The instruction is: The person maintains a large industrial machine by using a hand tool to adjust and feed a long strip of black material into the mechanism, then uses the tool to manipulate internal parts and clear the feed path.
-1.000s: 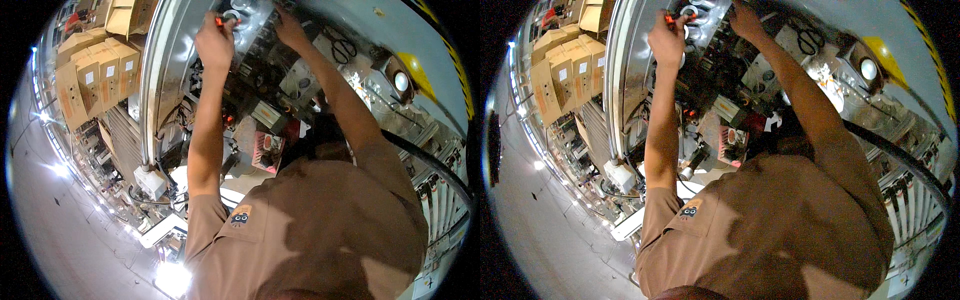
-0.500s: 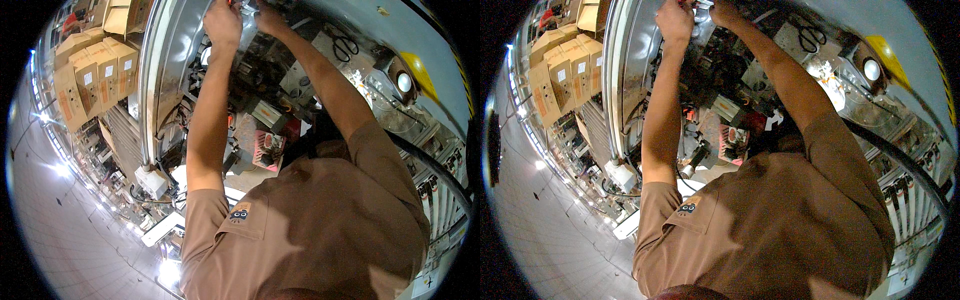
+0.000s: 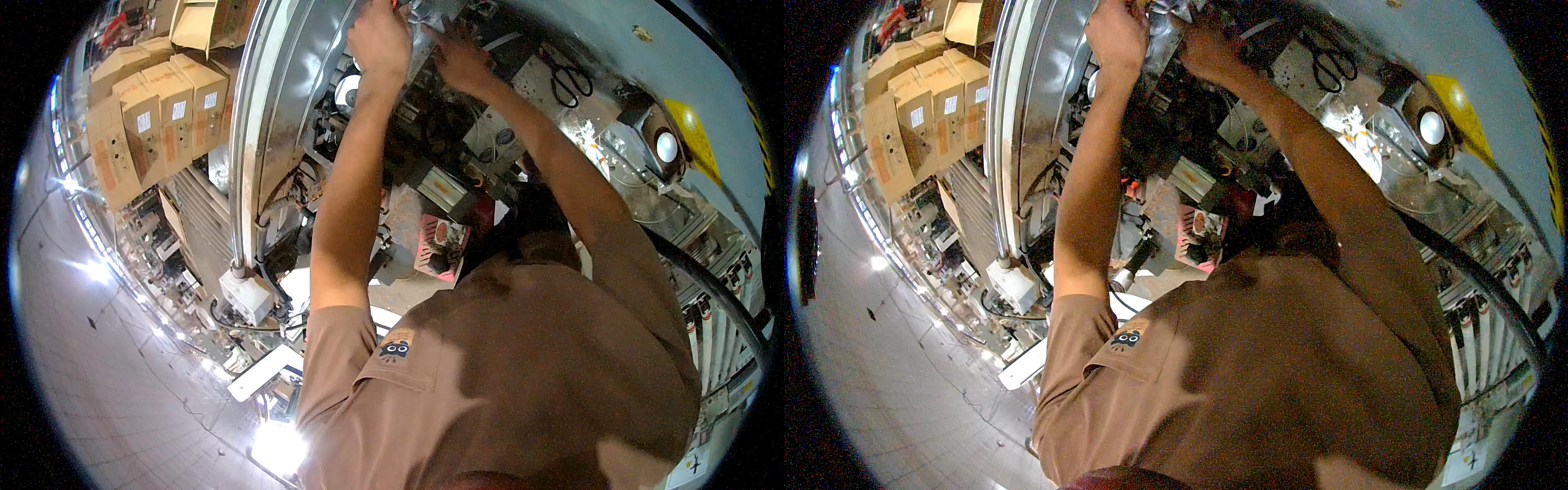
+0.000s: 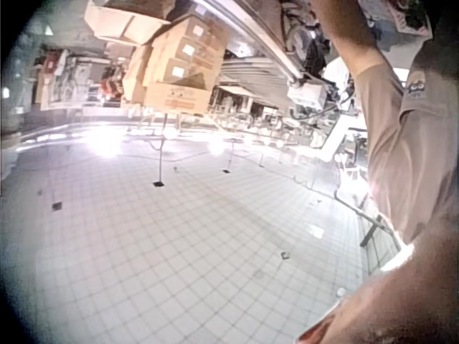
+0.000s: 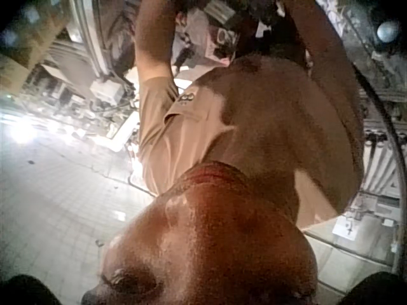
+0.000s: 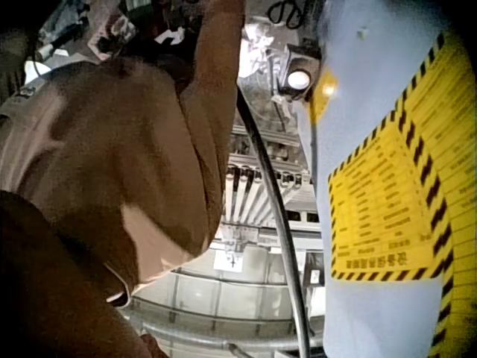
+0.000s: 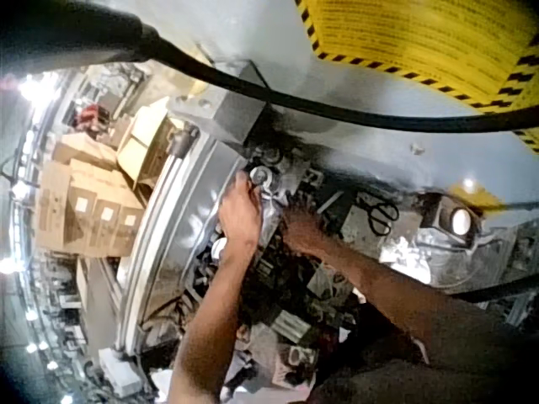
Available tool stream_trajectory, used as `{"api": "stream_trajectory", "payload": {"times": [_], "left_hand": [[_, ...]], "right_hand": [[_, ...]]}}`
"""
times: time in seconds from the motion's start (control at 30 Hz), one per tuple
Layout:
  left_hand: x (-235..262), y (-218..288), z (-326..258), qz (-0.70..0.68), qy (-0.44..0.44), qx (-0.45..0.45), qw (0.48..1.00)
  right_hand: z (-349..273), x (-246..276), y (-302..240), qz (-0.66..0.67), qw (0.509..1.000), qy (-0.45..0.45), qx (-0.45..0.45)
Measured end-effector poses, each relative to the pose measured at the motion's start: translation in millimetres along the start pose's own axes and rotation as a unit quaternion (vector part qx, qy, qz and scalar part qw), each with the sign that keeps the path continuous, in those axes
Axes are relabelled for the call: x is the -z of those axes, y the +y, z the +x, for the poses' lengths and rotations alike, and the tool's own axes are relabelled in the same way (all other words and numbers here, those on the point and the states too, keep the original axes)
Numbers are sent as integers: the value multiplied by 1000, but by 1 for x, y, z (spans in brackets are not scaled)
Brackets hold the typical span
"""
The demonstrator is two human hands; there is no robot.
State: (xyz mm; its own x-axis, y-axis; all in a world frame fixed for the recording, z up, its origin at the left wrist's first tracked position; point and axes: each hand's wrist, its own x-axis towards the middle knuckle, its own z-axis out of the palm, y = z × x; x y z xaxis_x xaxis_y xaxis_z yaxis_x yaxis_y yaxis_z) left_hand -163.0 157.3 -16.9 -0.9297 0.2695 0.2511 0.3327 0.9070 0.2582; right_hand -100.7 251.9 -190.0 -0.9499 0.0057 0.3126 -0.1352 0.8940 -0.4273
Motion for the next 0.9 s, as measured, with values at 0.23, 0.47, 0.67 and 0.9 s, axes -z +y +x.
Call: {"api": "stream_trajectory", "payload": {"times": [0.23, 0.47, 0.67, 0.9], "left_hand": [[-3, 3, 3, -4, -13, -6, 1000], [0, 3, 5, -15, -14, 13, 1000], [1, 19, 8, -22, -23, 11, 999], [4, 1, 2, 1, -11, 21, 1000]], "right_hand": [[61, -5, 19, 256, 922, -171, -233], [7, -58, 26, 194, 977, -91, 9], [44, -24, 41, 333, 933, 29, -134], [23, 15, 17, 456, 882, -98, -66]]}}
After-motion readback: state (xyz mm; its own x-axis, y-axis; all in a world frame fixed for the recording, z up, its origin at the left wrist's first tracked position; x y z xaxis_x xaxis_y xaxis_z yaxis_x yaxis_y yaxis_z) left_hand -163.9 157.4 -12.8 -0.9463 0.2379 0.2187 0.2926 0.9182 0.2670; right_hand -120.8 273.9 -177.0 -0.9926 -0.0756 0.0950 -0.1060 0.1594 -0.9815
